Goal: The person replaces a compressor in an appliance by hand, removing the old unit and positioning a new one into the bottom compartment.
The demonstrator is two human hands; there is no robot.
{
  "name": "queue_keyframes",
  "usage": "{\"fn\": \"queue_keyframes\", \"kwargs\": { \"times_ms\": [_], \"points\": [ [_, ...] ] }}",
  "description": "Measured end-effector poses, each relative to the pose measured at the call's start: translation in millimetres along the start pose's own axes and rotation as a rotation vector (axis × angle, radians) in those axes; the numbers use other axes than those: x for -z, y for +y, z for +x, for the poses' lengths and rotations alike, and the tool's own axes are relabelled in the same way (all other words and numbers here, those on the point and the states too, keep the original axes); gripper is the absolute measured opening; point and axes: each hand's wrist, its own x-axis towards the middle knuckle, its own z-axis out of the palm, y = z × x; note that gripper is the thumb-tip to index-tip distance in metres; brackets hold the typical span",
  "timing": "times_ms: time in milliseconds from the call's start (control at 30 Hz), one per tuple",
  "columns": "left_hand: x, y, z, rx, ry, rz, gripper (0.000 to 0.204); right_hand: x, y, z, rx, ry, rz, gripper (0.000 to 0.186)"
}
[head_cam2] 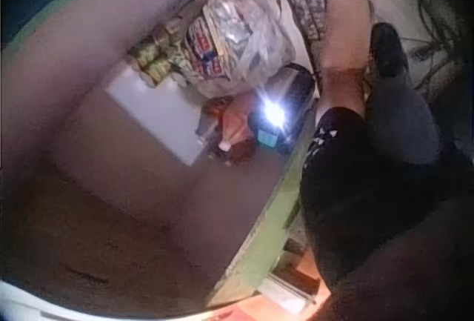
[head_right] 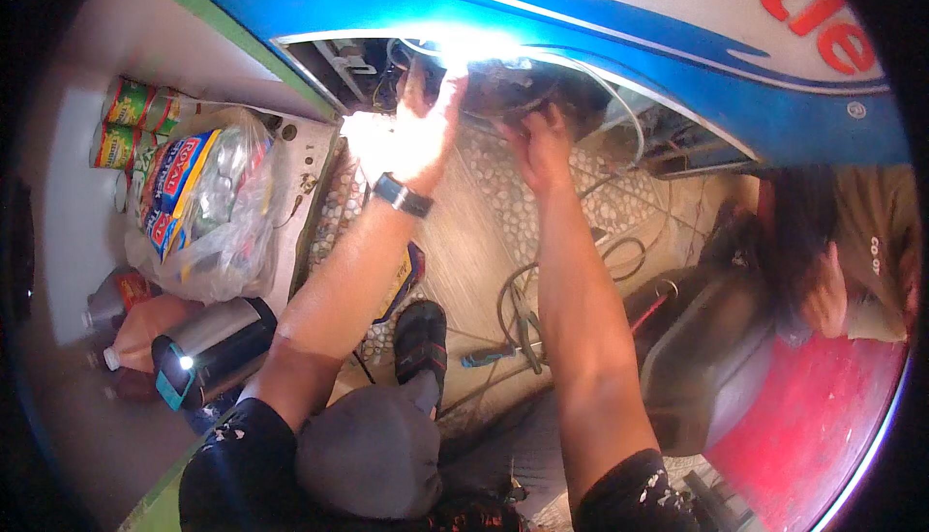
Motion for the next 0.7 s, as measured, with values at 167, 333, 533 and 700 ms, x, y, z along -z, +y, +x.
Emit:
{"fn": "queue_keyframes", "kwargs": {
  "times_ms": [167, 333, 533, 700],
  "points": [
    [-2, 0, 29, 0.195, -0.046, -0.190, 0.101, -10, -8, -7, -0.015, 0.011, 0.032, 0.048],
    [-5, -14, 41, 0.251, -0.135, -0.200, 0.076, -14, -17, -13, -0.049, 0.080, -0.020, 0.046],
    [-17, -1, 37, 0.179, -0.005, -0.302, 0.067, -18, -44, -23, -0.039, 0.248, -0.102, 0.044],
    [-12, 10, 33, 0.024, -0.047, -0.107, 0.047, -52, -70, -10, -0.029, 0.540, -0.309, 0.071]
  ]
}}
